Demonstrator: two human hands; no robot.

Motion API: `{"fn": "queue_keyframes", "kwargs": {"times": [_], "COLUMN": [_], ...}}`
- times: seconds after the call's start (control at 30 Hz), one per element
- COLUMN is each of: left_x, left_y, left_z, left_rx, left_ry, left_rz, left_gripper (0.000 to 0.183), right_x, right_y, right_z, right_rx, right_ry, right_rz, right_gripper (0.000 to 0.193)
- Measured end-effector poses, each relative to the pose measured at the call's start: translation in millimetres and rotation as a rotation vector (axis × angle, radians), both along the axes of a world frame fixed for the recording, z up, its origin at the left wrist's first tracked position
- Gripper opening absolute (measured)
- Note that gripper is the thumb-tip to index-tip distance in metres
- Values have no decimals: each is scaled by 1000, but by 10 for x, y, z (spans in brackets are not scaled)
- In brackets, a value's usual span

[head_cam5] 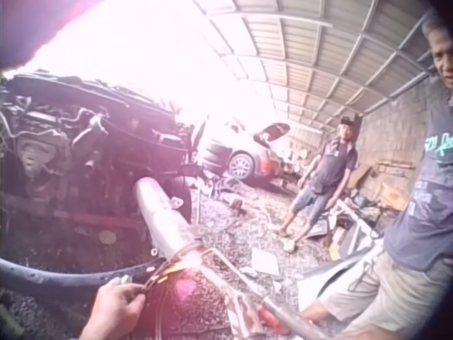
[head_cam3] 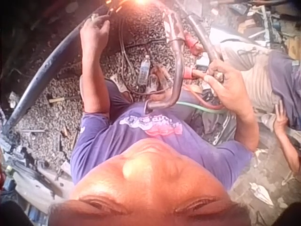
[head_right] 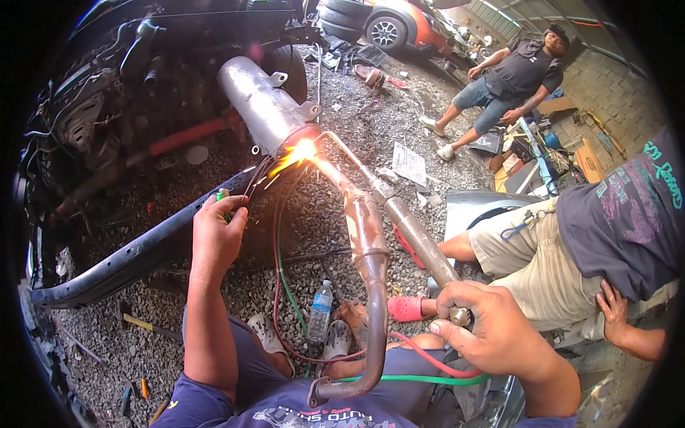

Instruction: Using a gas welding torch to repair or join sections of an automotive exhaust pipe and cooling it with water.

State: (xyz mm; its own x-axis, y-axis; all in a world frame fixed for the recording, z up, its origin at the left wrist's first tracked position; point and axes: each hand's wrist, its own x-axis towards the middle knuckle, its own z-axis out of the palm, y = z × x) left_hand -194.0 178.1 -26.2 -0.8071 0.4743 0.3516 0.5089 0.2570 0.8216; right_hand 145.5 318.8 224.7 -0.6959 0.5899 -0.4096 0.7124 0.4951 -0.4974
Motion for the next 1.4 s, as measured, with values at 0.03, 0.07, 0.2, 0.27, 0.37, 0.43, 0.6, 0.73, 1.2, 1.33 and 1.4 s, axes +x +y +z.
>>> {"fn": "queue_keyframes", "kwargs": {"times": [0.03, 0.07, 0.2, 0.27, 0.37, 0.43, 0.6, 0.73, 1.2, 1.33, 1.4], "left_x": [11, 17, -5, -12, 6, -4, 5, -4, 13, 9, 8], "left_y": [-1, 2, 16, 13, 17, -3, 9, 2, -1, 15, 14], "left_z": [31, 45, -45, -49, 39, 41, 50, 49, 76, 73, 69], "left_rx": [2, 3, 17, -31, -68, -61, -54, -79, -52, -79, -88], "left_ry": [-39, -77, -24, -2, -140, -126, -137, -121, -130, -154, -149], "left_rz": [-7, -14, 1, 3, -11, -9, -13, -2, -5, -16, -11], "left_gripper": [25, 24, 24, 24, 26, 26, 27, 26, 26, 26, 26], "right_x": [-1, 1, 13, 11, 9, 3, 1, 0, -9, -6, -2], "right_y": [5, 14, 19, 20, 26, 21, 21, 32, 29, 27, 29], "right_z": [1, -2, -18, -13, -16, -8, -3, -2, -4, -10, -17], "right_rx": [-6, -7, 13, 21, 14, 24, 16, 34, 13, 19, 20], "right_ry": [-1, -2, 24, 28, 8, 19, 11, 21, 5, 5, 8], "right_rz": [-8, -9, 2, 8, 3, 19, 30, 44, 25, 17, 19], "right_gripper": [17, 17, 18, 18, 18, 17, 16, 17, 19, 19, 18]}}
